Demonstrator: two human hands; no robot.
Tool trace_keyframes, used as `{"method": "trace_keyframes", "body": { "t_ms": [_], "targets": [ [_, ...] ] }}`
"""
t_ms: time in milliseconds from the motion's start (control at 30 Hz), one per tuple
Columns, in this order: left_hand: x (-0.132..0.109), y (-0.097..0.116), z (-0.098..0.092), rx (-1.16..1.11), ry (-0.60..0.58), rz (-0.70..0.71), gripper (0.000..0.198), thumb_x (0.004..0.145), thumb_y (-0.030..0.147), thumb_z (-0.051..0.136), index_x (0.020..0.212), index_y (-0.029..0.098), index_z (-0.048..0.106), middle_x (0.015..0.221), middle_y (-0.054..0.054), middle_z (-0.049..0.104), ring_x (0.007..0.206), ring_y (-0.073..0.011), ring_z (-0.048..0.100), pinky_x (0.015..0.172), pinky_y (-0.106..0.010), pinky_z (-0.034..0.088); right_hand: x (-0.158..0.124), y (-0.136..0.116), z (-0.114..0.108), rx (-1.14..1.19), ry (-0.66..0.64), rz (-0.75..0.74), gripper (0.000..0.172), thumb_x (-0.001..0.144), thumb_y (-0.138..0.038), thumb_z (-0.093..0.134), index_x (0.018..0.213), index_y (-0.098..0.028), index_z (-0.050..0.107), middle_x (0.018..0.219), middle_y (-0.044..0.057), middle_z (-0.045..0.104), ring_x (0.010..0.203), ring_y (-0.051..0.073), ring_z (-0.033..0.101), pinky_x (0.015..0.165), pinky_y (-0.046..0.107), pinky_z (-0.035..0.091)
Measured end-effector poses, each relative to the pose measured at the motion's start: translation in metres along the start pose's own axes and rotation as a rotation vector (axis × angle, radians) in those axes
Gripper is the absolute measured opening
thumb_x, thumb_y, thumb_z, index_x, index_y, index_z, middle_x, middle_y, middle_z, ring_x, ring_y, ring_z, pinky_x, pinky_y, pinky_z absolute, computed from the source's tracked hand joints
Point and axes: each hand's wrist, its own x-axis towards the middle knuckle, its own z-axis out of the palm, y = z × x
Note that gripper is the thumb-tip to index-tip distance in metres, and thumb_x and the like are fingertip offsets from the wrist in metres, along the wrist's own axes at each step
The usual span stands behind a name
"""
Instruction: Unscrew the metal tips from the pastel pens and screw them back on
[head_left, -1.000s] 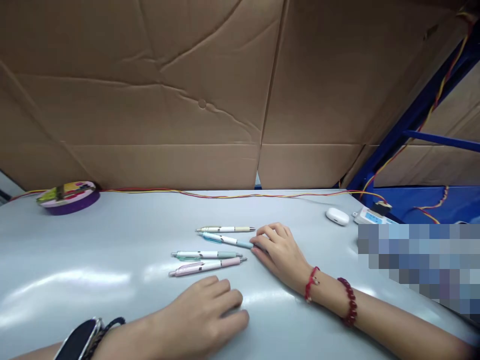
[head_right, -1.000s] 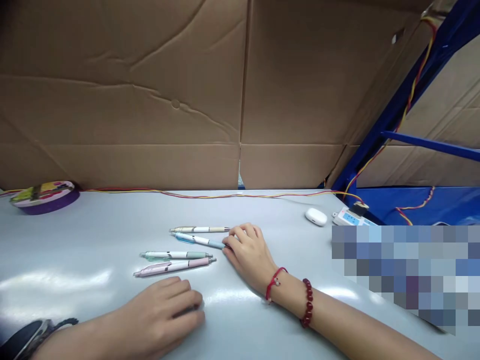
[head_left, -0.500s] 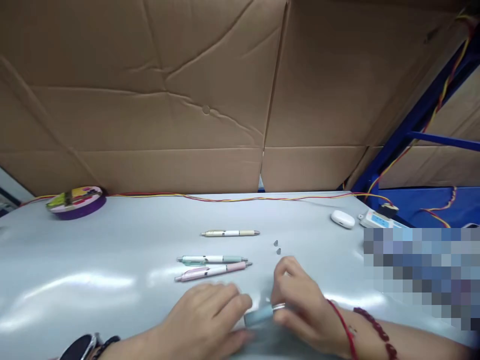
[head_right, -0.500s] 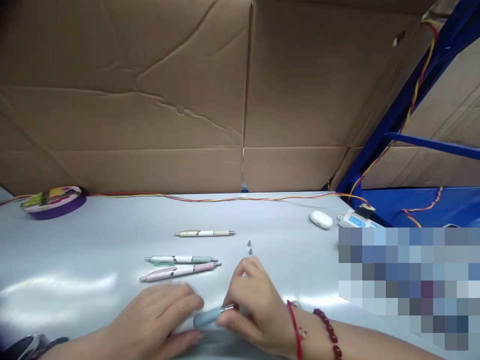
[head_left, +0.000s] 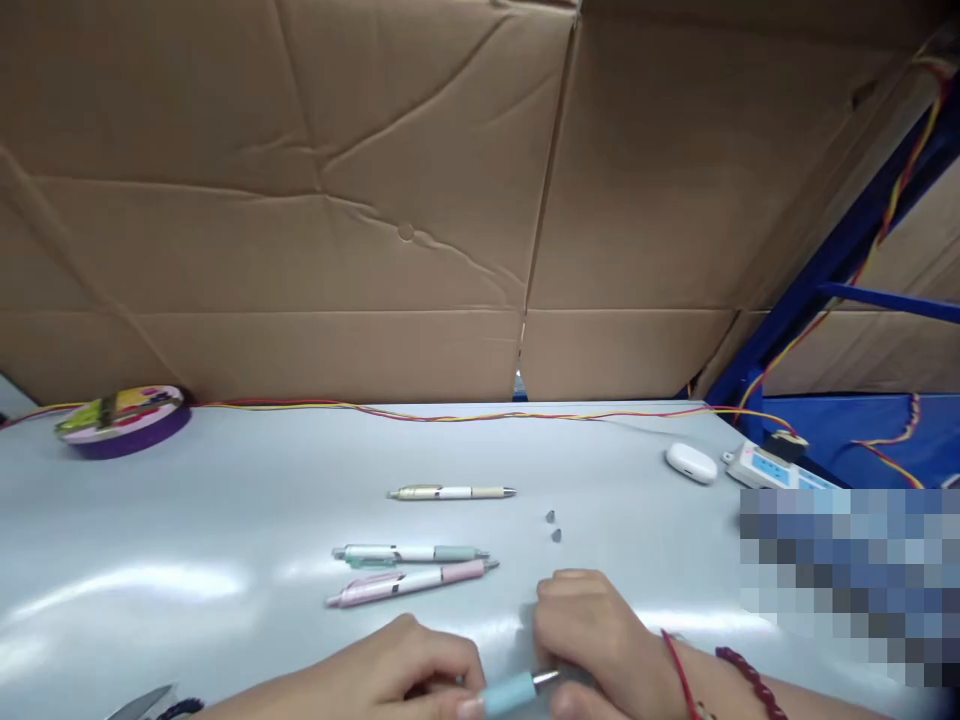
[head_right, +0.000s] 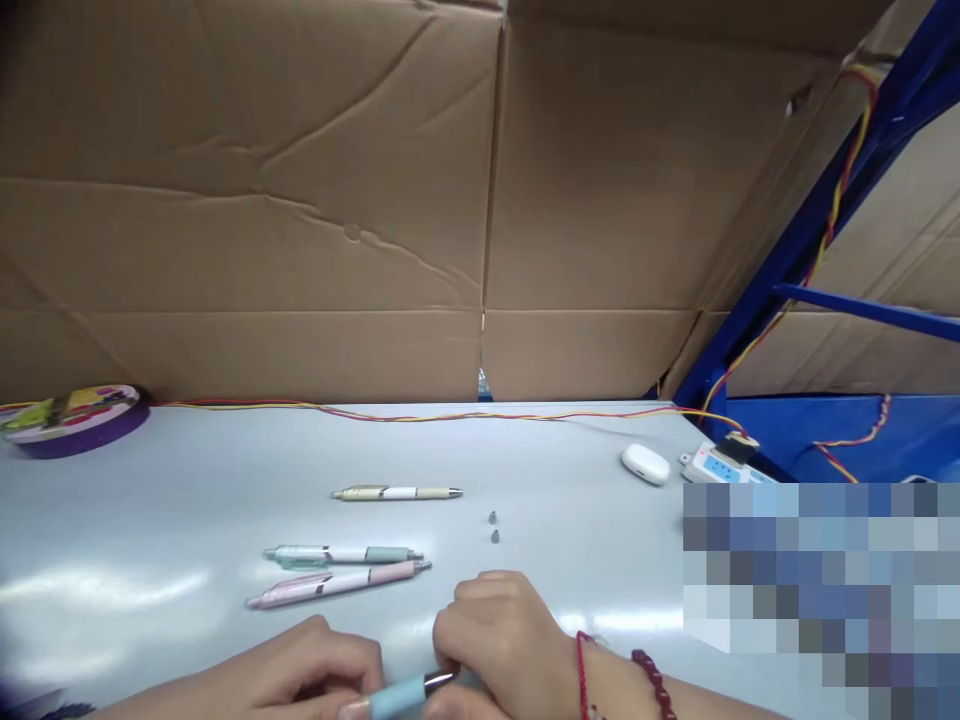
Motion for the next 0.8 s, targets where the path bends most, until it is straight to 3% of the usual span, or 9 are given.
{"method": "trace_keyframes", "body": {
  "t_ms": [67,167,367,433,533,600,700,800],
  "targets": [
    [0.0,0.0,-0.001,-0.051,-0.042,-0.012,0.05,0.09,0.062,0.037,0.079,0.019,0.058,0.062,0.002,0.043,0.056,-0.0123,0.041,0.051,-0.02,0.035,-0.002,-0.001,0.001,0.011,-0.004,0.022,0.053,0.1,-0.044,0.013,0.061,-0.02,0.04,0.049,-0.002,0.043,0.047,0.012,0.034,0.048,0.026,0.03],
    [0.003,-0.005,-0.005,-0.2,-0.135,-0.039,0.054,0.092,0.061,0.034,0.088,0.017,0.064,0.056,0.002,0.043,0.045,-0.0105,0.038,0.044,-0.019,0.034,-0.005,-0.003,0.0,0.085,0.02,0.093,0.046,0.099,-0.043,0.027,0.063,-0.02,0.043,0.054,-0.002,0.046,0.05,0.011,0.038,0.049,0.024,0.031],
    [0.005,-0.011,-0.006,-0.278,-0.042,-0.057,0.043,0.095,0.056,0.032,0.098,0.02,0.056,0.048,0.007,0.041,0.034,-0.0061,0.033,0.035,-0.013,0.027,-0.004,-0.011,-0.002,0.464,0.043,0.48,0.023,0.093,-0.043,0.046,0.096,-0.02,0.05,0.082,0.002,0.056,0.065,0.012,0.049,0.06,0.022,0.042],
    [0.006,-0.011,-0.003,-0.281,-0.034,-0.057,0.037,0.093,0.055,0.04,0.104,0.022,0.051,0.05,0.008,0.044,0.034,-0.0055,0.033,0.033,-0.012,0.027,-0.002,-0.013,-0.001,0.549,0.01,0.58,0.029,0.095,-0.045,0.039,0.088,-0.019,0.05,0.073,-0.001,0.053,0.061,0.011,0.046,0.057,0.022,0.039],
    [0.008,-0.013,0.001,-0.281,-0.016,-0.068,0.036,0.087,0.055,0.053,0.101,0.022,0.045,0.059,0.008,0.048,0.039,-0.0059,0.034,0.031,-0.011,0.03,0.001,-0.013,0.0,0.498,-0.086,0.612,0.047,0.097,-0.045,0.033,0.059,-0.018,0.037,0.052,-0.005,0.035,0.049,0.009,0.033,0.049,0.022,0.029],
    [0.009,-0.013,0.002,-0.288,-0.007,-0.068,0.034,0.088,0.053,0.052,0.092,0.021,0.044,0.061,0.008,0.048,0.039,-0.0053,0.035,0.03,-0.011,0.029,0.002,-0.012,0.0,0.439,-0.087,0.607,0.046,0.096,-0.042,0.036,0.057,-0.018,0.032,0.052,-0.006,0.031,0.048,0.008,0.029,0.047,0.022,0.026],
    [0.01,-0.013,-0.001,-0.321,-0.004,-0.054,0.032,0.093,0.05,0.044,0.086,0.019,0.044,0.058,0.007,0.049,0.036,-0.0037,0.037,0.033,-0.011,0.027,0.003,-0.01,-0.001,0.459,-0.03,0.583,0.029,0.094,-0.036,0.044,0.072,-0.018,0.047,0.061,-0.004,0.046,0.054,0.009,0.039,0.051,0.02,0.033],
    [0.009,-0.011,-0.005,-0.333,-0.029,-0.059,0.032,0.095,0.049,0.041,0.089,0.018,0.048,0.057,0.007,0.048,0.036,-0.0038,0.037,0.035,-0.012,0.027,0.001,-0.01,-0.002,0.492,0.026,0.556,0.014,0.091,-0.032,0.05,0.096,-0.02,0.053,0.085,0.001,0.056,0.068,0.011,0.05,0.058,0.02,0.041]
  ]
}}
